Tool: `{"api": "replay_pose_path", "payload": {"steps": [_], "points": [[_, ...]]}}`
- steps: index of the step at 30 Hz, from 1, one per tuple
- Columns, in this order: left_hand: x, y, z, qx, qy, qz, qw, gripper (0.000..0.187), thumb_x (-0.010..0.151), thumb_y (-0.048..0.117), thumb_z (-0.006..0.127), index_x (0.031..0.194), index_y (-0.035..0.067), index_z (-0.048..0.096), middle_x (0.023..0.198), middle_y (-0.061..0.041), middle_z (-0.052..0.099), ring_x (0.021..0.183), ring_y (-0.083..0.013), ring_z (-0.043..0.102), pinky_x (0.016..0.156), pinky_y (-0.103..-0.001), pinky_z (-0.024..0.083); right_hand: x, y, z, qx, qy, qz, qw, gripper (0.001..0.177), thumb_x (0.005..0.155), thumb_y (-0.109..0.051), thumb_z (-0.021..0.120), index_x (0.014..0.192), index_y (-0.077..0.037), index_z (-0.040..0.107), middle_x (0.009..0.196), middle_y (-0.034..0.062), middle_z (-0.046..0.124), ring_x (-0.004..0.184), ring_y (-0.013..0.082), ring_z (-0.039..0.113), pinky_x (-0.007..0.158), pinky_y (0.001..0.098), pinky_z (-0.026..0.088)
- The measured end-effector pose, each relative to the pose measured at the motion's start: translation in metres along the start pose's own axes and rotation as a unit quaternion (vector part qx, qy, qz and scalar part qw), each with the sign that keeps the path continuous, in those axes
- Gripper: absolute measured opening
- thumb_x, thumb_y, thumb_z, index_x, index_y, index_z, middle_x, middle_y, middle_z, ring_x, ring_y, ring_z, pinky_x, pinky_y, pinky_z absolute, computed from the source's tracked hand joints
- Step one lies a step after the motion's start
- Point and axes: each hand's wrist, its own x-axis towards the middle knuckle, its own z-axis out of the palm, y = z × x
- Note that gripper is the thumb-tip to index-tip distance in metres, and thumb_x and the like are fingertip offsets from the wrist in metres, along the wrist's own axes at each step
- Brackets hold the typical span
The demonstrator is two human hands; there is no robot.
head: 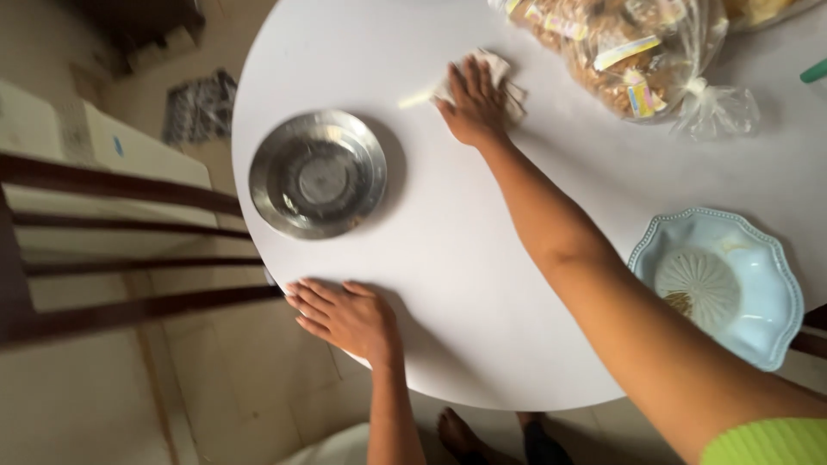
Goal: Wiping a dining table with a cloth and organizing bags of bread and snacks.
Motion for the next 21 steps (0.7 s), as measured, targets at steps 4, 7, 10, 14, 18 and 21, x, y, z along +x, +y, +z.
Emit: {"api": "replay_pose_path", "payload": {"steps": [4,7,10,14,18,21], "points": [[0.003,-0.003,0.000,0.040,-0.003,-0.001,0.999,0.067,0.105,0.030,0.038,0.159,-0.008,0.028,0.170,-0.023,0.023,0.159,-0.0338,0.018,0.128,-0.048,0.013,-0.060,-0.021,-0.012,-0.008,0.001,-0.110,0.994,0.071,0.104,-0.049,0.055,0.164,-0.021,0.031,0.172,0.0135,0.018,0.156,0.0400,0.017,0.121,0.0654,0.020],[0.001,0.000,-0.005,0.032,-0.010,-0.002,0.999,0.069,0.103,0.031,0.039,0.158,-0.009,0.028,0.170,-0.023,0.023,0.158,-0.0346,0.017,0.127,-0.048,0.014,-0.190,-0.006,-0.053,0.004,0.019,-0.219,0.976,0.071,0.101,-0.044,0.060,0.162,-0.015,0.037,0.170,0.0169,0.025,0.156,0.0410,0.022,0.121,0.0653,0.024],[0.004,0.001,-0.008,0.029,-0.009,-0.011,0.999,0.067,0.104,0.031,0.038,0.158,-0.008,0.029,0.168,-0.023,0.024,0.159,-0.0335,0.017,0.127,-0.048,0.014,-0.305,-0.002,-0.109,0.003,-0.053,-0.183,0.982,0.073,0.097,-0.044,0.056,0.158,-0.010,0.035,0.169,0.0184,0.021,0.156,0.0416,0.018,0.118,0.0657,0.023],[0.011,0.007,-0.016,0.037,-0.023,-0.019,0.999,0.067,0.103,0.030,0.038,0.157,-0.007,0.029,0.168,-0.021,0.024,0.158,-0.0327,0.017,0.127,-0.048,0.014,-0.337,0.015,-0.120,0.010,-0.156,-0.055,0.986,0.078,0.093,-0.052,0.051,0.160,-0.018,0.031,0.169,0.0162,0.012,0.154,0.0435,0.012,0.111,0.0678,0.023],[0.013,0.008,-0.017,0.053,-0.035,-0.027,0.998,0.067,0.100,0.030,0.039,0.156,-0.006,0.029,0.168,-0.021,0.023,0.158,-0.0307,0.017,0.126,-0.047,0.014,-0.265,0.037,-0.071,-0.041,-0.066,-0.076,0.994,0.077,0.092,-0.057,0.049,0.160,-0.023,0.034,0.172,0.0128,0.019,0.154,0.0432,0.023,0.112,0.0713,0.028],[0.013,0.005,-0.012,0.046,-0.039,-0.027,0.998,0.068,0.101,0.030,0.039,0.156,-0.007,0.028,0.167,-0.021,0.024,0.157,-0.0319,0.016,0.126,-0.047,0.013,-0.135,0.054,-0.021,-0.055,-0.037,-0.110,0.992,0.081,0.095,-0.058,0.051,0.165,-0.022,0.032,0.175,0.0139,0.018,0.156,0.0442,0.021,0.118,0.0734,0.021]]}}
